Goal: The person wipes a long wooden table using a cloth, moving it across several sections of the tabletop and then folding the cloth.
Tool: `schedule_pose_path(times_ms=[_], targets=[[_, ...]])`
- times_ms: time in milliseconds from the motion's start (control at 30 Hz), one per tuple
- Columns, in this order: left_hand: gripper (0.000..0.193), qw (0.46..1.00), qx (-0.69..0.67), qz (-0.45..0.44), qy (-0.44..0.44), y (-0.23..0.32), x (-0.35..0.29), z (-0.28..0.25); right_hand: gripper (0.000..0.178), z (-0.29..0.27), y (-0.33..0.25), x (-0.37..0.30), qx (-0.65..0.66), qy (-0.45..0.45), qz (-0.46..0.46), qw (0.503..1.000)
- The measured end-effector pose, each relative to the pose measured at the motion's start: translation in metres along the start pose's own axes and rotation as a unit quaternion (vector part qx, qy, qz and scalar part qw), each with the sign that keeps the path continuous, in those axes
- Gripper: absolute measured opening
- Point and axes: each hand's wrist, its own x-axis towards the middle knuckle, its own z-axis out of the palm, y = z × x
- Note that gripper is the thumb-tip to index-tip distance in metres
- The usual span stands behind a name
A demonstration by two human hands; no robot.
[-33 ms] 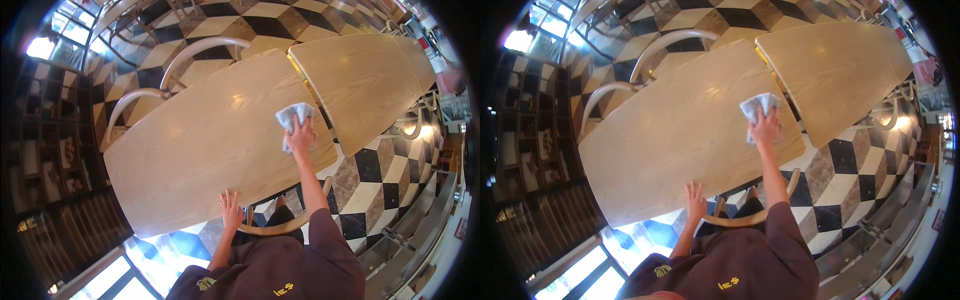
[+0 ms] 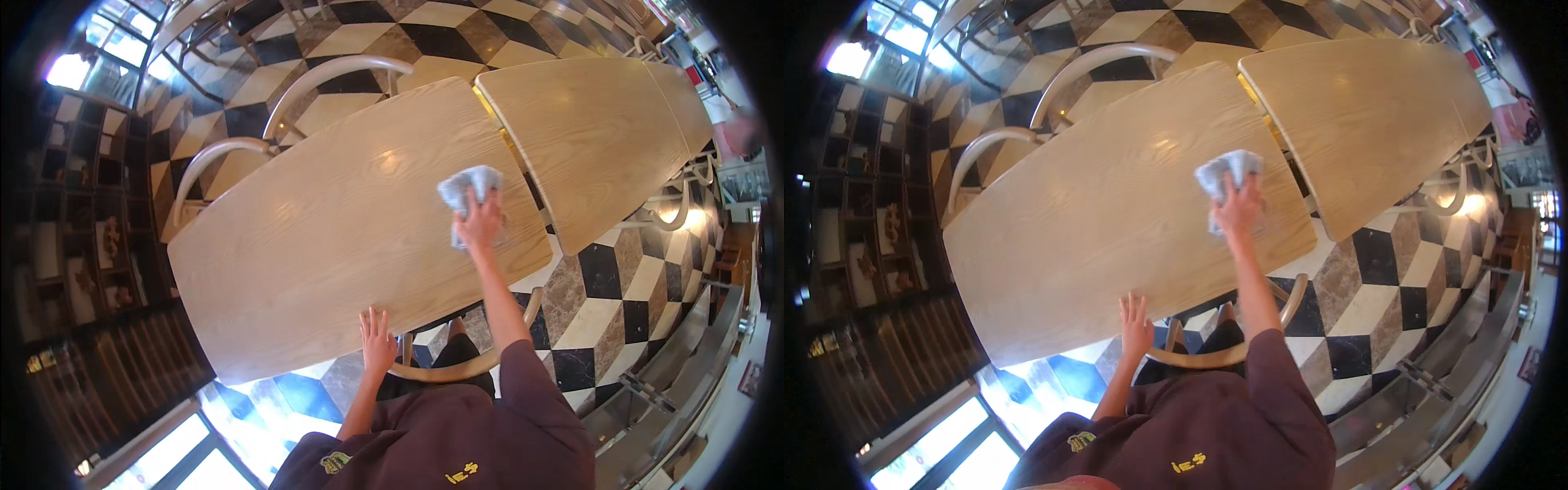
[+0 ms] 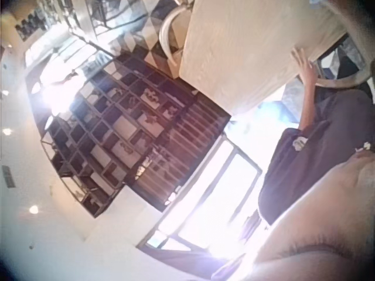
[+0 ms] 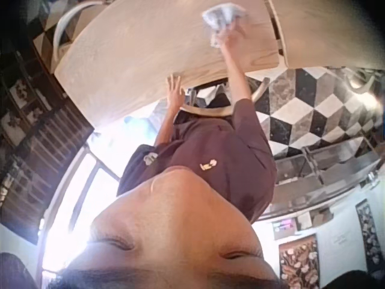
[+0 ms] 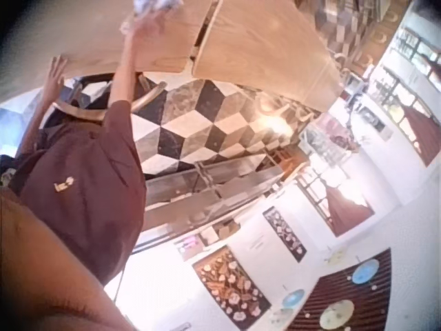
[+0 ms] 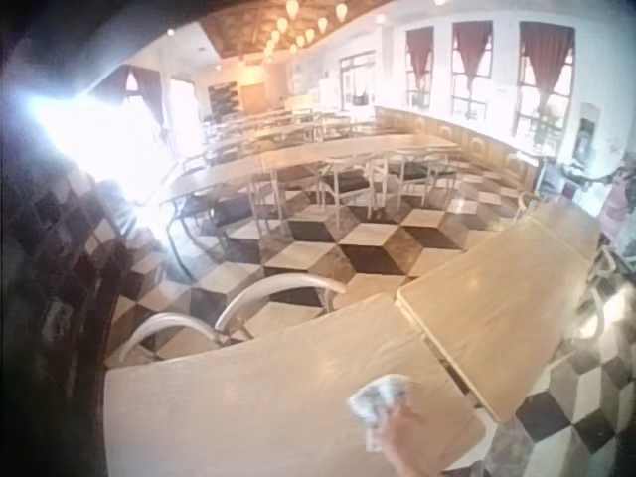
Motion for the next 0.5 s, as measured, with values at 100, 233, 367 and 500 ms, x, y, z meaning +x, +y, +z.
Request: schedule_pose_path(times_ms=[100, 233, 367, 500], targets=[[0.064, 1.000, -0.014, 0.008, 0.001, -0.010, -0.011, -0.009, 0.076, 0.024, -0.143, -0.053, 0.051, -0.089, -0.136, 0.986], [0.064, 1.000, -0.011, -0.019, -0.008, -0.024, -0.025, -0.015, 0.080, 0.041, -0.247, -0.133, 0.104, -0.153, -0.261, 0.947], [0.061, 1.000, -0.027, -0.003, 0.002, -0.048, -0.043, -0.010, 0.081, 0.029, -0.289, -0.186, 0.142, -0.194, -0.368, 0.898], [0.063, 1.000, 0.003, 0.003, -0.009, -0.051, -0.049, -0.009, 0.079, 0.024, -0.280, -0.189, 0.138, -0.204, -0.420, 0.873]])
